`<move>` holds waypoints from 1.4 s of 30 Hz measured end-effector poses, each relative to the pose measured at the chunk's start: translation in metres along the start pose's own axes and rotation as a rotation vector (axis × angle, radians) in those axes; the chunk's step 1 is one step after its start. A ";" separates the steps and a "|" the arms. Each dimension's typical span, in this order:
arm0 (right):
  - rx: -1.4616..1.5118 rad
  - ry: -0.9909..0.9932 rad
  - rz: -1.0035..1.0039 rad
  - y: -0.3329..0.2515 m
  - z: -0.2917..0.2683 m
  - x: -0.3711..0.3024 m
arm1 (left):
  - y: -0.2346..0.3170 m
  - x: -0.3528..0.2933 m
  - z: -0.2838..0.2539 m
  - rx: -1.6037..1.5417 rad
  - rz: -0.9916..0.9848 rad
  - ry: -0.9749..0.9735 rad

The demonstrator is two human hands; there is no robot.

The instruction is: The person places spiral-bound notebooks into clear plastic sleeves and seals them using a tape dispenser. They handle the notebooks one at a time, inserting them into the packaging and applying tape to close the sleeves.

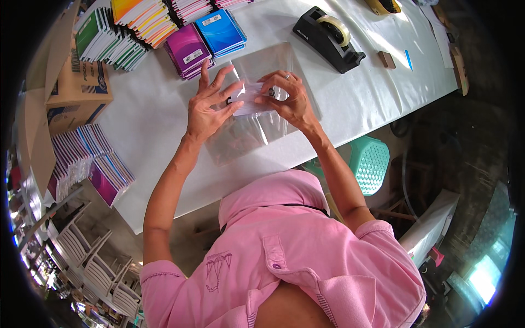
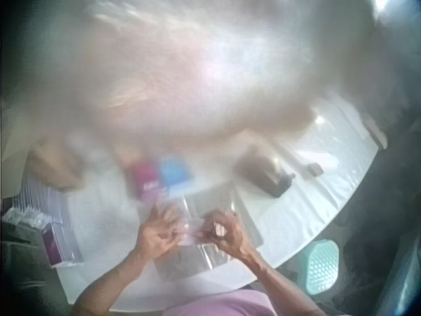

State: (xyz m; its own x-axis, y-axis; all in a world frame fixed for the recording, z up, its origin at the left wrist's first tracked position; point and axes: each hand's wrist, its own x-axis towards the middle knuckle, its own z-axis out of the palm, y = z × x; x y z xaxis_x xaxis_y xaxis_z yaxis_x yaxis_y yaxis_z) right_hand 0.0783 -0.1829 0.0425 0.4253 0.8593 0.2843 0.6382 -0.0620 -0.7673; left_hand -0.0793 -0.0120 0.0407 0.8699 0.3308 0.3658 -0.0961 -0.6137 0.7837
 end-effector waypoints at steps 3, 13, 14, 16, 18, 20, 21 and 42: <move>0.379 0.066 0.255 -0.004 -0.002 0.006 | 0.020 0.015 0.005 -0.248 -0.241 0.106; 0.675 -0.136 0.480 -0.008 -0.005 0.017 | -0.031 0.056 -0.023 -0.464 -0.288 -0.799; 0.636 -0.132 0.417 -0.010 -0.004 0.017 | -0.029 0.056 -0.024 -0.353 -0.251 -0.782; 0.539 -0.116 0.302 -0.010 -0.002 0.015 | -0.017 0.054 -0.029 -0.131 -0.177 -0.746; 0.420 -0.093 0.203 -0.006 -0.001 0.012 | 0.008 0.050 -0.034 0.268 0.083 -0.666; 0.191 -0.127 0.096 -0.009 -0.001 0.012 | 0.022 0.041 -0.036 0.517 0.232 -0.594; 0.077 -0.143 0.044 -0.011 -0.002 0.012 | 0.025 0.037 -0.035 0.564 0.255 -0.577; 0.673 -0.106 0.620 0.192 -0.245 0.014 | 0.069 -0.005 0.004 0.735 -0.008 -0.419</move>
State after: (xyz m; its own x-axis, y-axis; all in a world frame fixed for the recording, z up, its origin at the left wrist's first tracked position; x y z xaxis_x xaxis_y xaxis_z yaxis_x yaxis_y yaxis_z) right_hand 0.3639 -0.3072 0.0401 0.4841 0.8150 -0.3185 -0.2062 -0.2475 -0.9467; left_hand -0.0886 -0.0589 0.0913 0.9906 0.1328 0.0321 0.1234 -0.9707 0.2063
